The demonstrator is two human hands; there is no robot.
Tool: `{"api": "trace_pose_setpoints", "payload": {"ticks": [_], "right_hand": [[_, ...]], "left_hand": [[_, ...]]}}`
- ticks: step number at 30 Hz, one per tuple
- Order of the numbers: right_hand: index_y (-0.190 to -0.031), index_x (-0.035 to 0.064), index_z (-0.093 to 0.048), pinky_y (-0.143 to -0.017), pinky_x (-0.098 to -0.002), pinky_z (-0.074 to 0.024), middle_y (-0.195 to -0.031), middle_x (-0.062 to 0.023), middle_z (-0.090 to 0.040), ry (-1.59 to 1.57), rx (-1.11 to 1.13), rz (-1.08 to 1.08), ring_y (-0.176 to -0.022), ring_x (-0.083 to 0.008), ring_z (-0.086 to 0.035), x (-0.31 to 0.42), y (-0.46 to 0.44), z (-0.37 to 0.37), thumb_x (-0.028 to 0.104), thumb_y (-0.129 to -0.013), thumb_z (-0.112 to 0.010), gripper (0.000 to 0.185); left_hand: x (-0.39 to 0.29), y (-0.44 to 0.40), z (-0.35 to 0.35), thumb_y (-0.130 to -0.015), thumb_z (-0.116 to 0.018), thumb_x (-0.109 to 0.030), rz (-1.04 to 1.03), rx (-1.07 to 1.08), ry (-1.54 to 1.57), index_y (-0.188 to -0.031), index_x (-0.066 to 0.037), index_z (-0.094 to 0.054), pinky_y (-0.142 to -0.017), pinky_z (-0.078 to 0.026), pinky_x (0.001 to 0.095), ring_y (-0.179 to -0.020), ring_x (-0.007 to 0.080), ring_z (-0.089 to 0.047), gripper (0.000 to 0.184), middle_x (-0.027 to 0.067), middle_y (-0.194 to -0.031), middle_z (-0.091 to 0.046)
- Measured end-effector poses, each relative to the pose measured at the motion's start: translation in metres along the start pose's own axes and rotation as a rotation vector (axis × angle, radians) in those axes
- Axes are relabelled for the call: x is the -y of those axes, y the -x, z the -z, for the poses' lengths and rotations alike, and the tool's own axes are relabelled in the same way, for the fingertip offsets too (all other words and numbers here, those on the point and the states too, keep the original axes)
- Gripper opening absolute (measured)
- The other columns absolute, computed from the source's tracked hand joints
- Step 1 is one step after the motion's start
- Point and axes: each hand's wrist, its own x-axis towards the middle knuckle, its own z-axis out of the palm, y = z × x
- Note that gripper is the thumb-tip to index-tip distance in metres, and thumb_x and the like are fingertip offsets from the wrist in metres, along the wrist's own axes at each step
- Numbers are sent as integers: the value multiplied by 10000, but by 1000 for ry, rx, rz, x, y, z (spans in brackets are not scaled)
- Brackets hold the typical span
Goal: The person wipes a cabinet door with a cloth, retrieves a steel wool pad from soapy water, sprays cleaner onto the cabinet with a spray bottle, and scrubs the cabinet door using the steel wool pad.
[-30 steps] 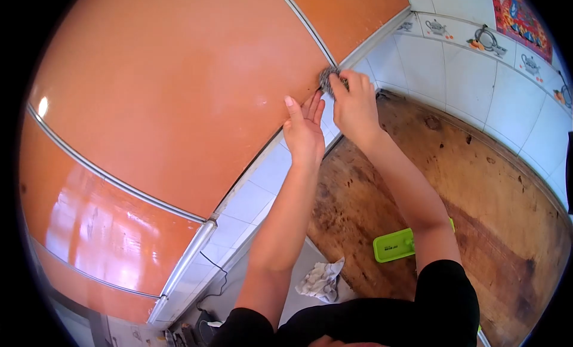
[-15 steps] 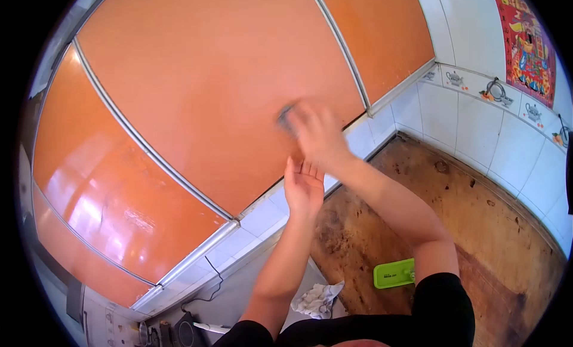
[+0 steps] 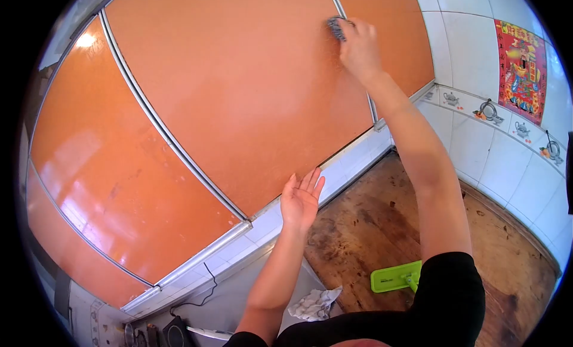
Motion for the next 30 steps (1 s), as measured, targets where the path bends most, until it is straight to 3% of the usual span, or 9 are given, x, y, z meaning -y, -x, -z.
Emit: {"api": "trace_pose_setpoints", "payload": {"ticks": [3,6,9,12,15,17,24,27,30], "right_hand": [[-1150,56,-619,-939,-426,-433,-1184,-126,-560,-49,37,223,-1048,-348,-501,15,25,7,0,-738,-581,418],[-1174,26,-588,-938,-428,-432,-1168,-156,-528,-148,110,292,-1044,-369,-480,14,21,18,-32,-719,-581,459],[-1114,23,-623,-937,-418,-434,-1147,-135,-569,-82,33,57,-1041,-352,-496,3,6,16,-4,-745,-576,373],[-1110,34,-629,-921,-422,-438,-1155,-133,-567,-130,77,174,-1042,-346,-493,19,16,17,1,-742,-576,374],[-1119,60,-630,-892,-426,-442,-1168,-123,-558,-60,62,64,-1037,-340,-492,-1,11,16,17,-737,-581,388],[-1126,60,-627,-882,-428,-443,-1177,-123,-551,-113,87,154,-1038,-333,-492,8,20,16,30,-732,-588,397],[-1147,87,-625,-873,-423,-451,-1177,-123,-549,-79,101,5,-1018,-338,-496,2,8,18,26,-721,-593,432],[-1157,104,-627,-875,-425,-454,-1172,-122,-552,-150,120,156,-1014,-348,-505,16,19,19,20,-724,-596,442],[-1180,112,-621,-900,-442,-446,-1179,-125,-558,-50,99,-83,-1046,-349,-507,-7,8,14,21,-728,-607,460]], "left_hand": [[-1,1,1,-948,-495,-233,7,-15,-6,-998,-46,-581,-1089,-357,481,-1298,356,-418,212,225,-1324,-494],[0,2,-7,-948,-495,-237,-7,-50,-36,-971,-47,-581,-1086,-360,481,-1296,353,-423,210,225,-1314,-502],[1,2,-6,-948,-495,-238,-12,-47,-41,-950,-51,-578,-1082,-364,481,-1292,350,-430,205,226,-1300,-515],[0,-3,2,-949,-494,-240,-5,-1,-11,-936,-52,-575,-1079,-368,481,-1286,348,-438,205,230,-1287,-525],[1,-1,2,-951,-494,-247,-8,-15,-24,-925,-52,-574,-1076,-371,481,-1283,350,-441,212,238,-1287,-523],[1,-1,-4,-952,-497,-250,-15,-50,-24,-909,-52,-573,-1073,-375,483,-1279,351,-444,217,247,-1282,-524],[3,-4,-7,-963,-511,-393,-18,-99,-119,-1197,23,-445,-1042,-418,433,-1263,329,-459,483,243,-1322,-465],[2,-7,-12,-952,-523,-449,-26,-70,-171,-1239,21,-411,-1024,-437,404,-1260,305,-465,563,239,-1326,-458],[3,-6,-11,-955,-504,-470,-20,-60,-202,-1280,18,-393,-1017,-441,399,-1250,296,-475,597,227,-1330,-460]]}}
